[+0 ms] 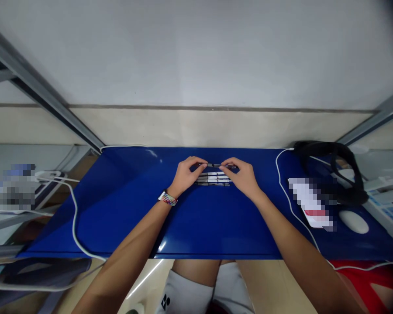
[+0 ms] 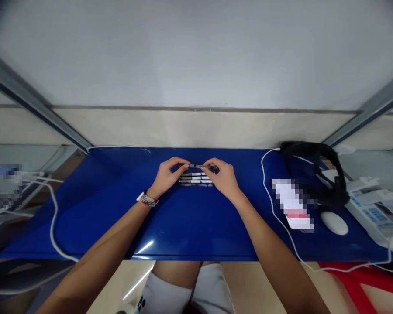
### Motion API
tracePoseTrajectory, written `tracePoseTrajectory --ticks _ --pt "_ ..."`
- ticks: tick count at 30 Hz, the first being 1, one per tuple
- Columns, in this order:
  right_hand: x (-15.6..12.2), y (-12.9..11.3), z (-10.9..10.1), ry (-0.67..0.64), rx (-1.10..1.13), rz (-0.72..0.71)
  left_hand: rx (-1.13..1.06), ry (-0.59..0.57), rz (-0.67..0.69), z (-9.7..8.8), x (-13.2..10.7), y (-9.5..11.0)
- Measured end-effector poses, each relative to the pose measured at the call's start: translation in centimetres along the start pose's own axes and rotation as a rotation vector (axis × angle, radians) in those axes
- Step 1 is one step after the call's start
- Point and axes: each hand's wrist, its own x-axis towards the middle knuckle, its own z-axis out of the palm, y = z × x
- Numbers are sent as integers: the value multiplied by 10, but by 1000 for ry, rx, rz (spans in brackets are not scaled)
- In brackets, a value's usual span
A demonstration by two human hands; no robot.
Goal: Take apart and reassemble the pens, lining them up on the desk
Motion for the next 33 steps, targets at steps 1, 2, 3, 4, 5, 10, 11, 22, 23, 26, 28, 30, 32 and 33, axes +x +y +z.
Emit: tracePoseTrajectory --ticks 1,2,3,4,5,10,11,22,23,26,28,30,32,33 --pt "1 3 0 14 51 37 -16 16 -15 1 0 -2" --pt "2 5 0 22 122 83 -32 32 -27 1 0 -4" --pt "3 7 0 31 203 131 -48 47 -37 2 0 -5" --pt "4 8 0 38 286 177 -62 60 -43 2 0 -6" --pt "5 8 -1 41 362 217 -73 70 -47 2 0 -7" --pt "7 5 -4 32 564 337 -75 90 -55 1 1 -4" --pt "6 5 -3 39 586 355 -70 91 -54 1 1 -3" --pt "6 3 0 79 675 391 -129 56 -97 -1 0 -1" --pt "6 3 1 78 676 389 -136 45 -103 -1 0 -1" --pt "6 3 1 73 660 377 -191 29 -136 -2 0 -2" --pt "6 4 2 74 643 372 -251 27 -171 -2 1 -2" --pt "6 6 2 75 632 367 -300 22 -198 -2 1 -1" --pt "6 8 3 74 629 357 -330 19 -207 -2 2 -1" --pt "6 8 3 72 630 351 -340 19 -209 -2 3 -1"
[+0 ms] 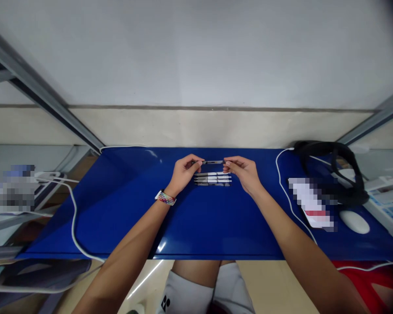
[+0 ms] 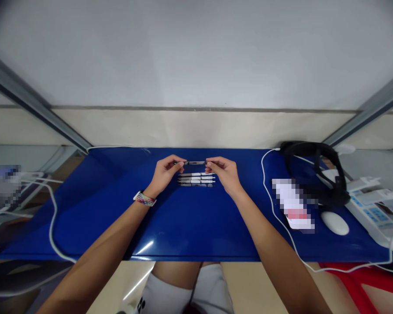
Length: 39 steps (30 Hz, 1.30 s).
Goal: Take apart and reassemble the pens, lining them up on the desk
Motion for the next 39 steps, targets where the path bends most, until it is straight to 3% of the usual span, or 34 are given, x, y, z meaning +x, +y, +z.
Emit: tracePoseTrajectory --ticks 10,18,26,31,36,39 --pt "-6 -3 7 -30 -75 -84 -109 -14 -67 -2 2 -3" --pt "-4 -2 7 -41 -61 -91 -18 -5 -136 -1 1 -7" --pt "-1 -1 4 3 -27 -64 35 20 -16 -4 1 3" --pt "0 1 3 -7 -12 -59 149 1 -35 -6 2 1" --pt "1 1 2 19 -4 -41 34 1 -29 -7 2 0" --pt "1 1 0 17 9 -44 97 4 -41 -8 3 -1"
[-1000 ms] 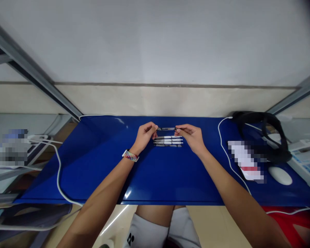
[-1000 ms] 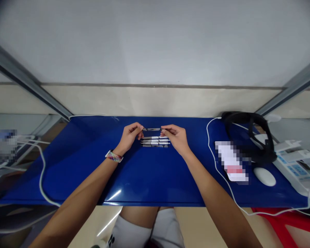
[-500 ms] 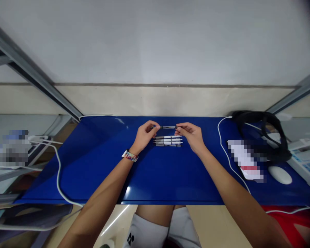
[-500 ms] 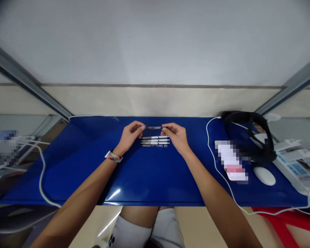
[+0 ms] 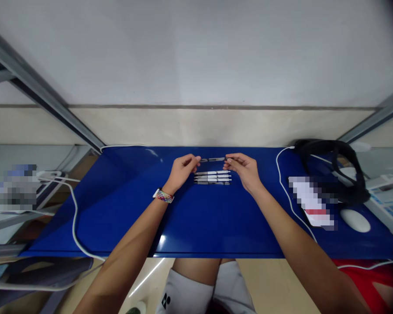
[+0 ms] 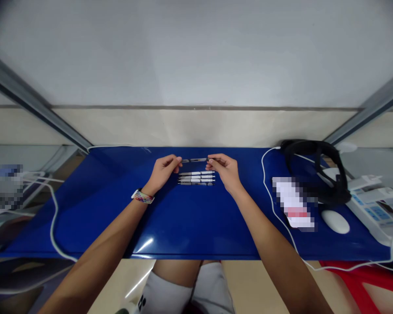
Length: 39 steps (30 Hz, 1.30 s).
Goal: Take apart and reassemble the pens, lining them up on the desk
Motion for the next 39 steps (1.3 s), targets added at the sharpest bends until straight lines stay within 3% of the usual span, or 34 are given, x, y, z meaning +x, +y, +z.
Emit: tracePoseTrajectory --ticks 10,20,39 --pt "3 1 -3 17 61 25 -241 6 -27 -2 5 -8" --pt "9 -2 -15 61 129 51 -225 138 -21 -6 9 -9" --pt "9 -3 -15 124 49 -13 -232 176 -61 -5 9 -11"
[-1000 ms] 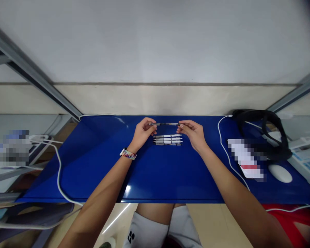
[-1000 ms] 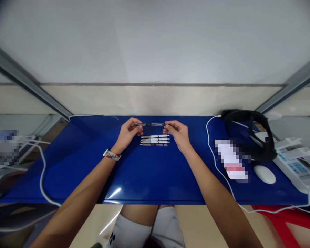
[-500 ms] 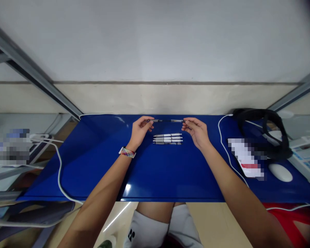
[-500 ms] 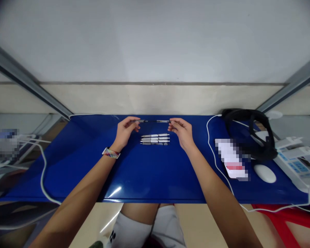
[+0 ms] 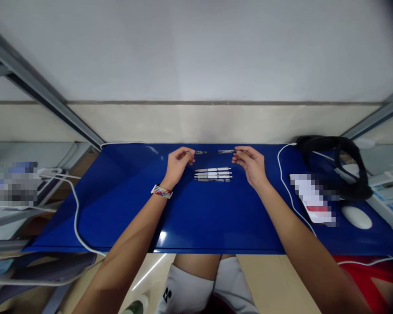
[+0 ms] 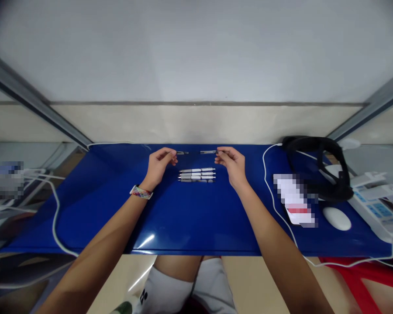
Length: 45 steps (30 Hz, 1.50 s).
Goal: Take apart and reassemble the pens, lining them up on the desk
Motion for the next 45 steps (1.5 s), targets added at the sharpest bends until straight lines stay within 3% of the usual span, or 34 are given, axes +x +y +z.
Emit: tracePoseTrajectory --ticks 15,34,41,45 --pt "3 3 -3 6 38 27 13 6 6 0 -1 3" --pt "-1 -3 -2 7 -16 -39 81 44 24 2 -1 3" --pt "-7 0 6 -165 -123 -45 268 -164 73 8 -10 14" --pt "-8 1 7 -209 -143 -52 323 -148 82 7 -11 15"
